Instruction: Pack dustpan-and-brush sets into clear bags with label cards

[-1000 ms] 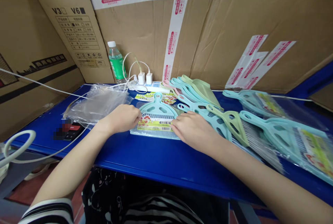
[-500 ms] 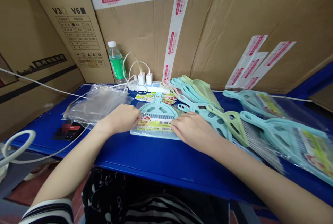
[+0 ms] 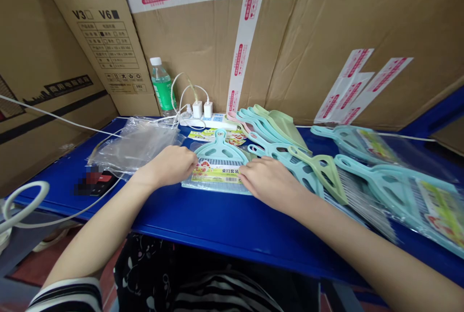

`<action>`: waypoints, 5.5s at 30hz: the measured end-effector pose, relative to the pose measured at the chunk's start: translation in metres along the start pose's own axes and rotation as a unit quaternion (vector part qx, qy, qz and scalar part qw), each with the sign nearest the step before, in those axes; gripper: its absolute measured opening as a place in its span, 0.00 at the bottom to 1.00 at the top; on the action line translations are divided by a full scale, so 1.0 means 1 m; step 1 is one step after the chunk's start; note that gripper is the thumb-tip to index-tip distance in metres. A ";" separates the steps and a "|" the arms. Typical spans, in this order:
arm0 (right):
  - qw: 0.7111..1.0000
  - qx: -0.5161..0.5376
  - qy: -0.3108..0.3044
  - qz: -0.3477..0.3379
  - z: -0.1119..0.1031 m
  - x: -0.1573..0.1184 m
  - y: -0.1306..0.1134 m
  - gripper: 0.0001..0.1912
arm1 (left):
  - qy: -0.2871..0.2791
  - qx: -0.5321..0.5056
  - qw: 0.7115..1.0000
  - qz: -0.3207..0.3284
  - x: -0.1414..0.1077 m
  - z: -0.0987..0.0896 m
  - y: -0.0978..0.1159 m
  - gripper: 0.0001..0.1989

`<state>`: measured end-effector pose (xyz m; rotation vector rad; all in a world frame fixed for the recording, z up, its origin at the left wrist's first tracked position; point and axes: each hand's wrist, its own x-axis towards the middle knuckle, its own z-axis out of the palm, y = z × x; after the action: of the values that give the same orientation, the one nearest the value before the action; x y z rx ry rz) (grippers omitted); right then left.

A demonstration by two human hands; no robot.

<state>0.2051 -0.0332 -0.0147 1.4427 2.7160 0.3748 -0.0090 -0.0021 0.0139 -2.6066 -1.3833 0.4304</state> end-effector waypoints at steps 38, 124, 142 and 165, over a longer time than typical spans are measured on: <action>1.000 0.010 -0.002 -0.001 0.000 -0.001 -0.001 0.13 | -0.008 0.000 1.000 0.008 0.000 -0.001 0.002 0.16; 1.000 0.009 0.003 -0.008 0.004 -0.001 -0.001 0.09 | -0.016 0.021 0.999 0.022 0.000 0.002 0.003 0.14; 1.000 0.009 -0.014 -0.004 0.000 0.000 -0.002 0.10 | -0.012 0.024 0.999 0.022 0.000 0.003 0.003 0.14; 1.000 0.012 -0.007 -0.009 0.002 -0.001 -0.002 0.10 | -0.021 0.015 0.999 0.020 0.000 0.001 0.004 0.15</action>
<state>0.2045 -0.0351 -0.0168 1.4190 2.7290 0.3311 -0.0062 -0.0047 0.0121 -2.6197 -1.3300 0.5111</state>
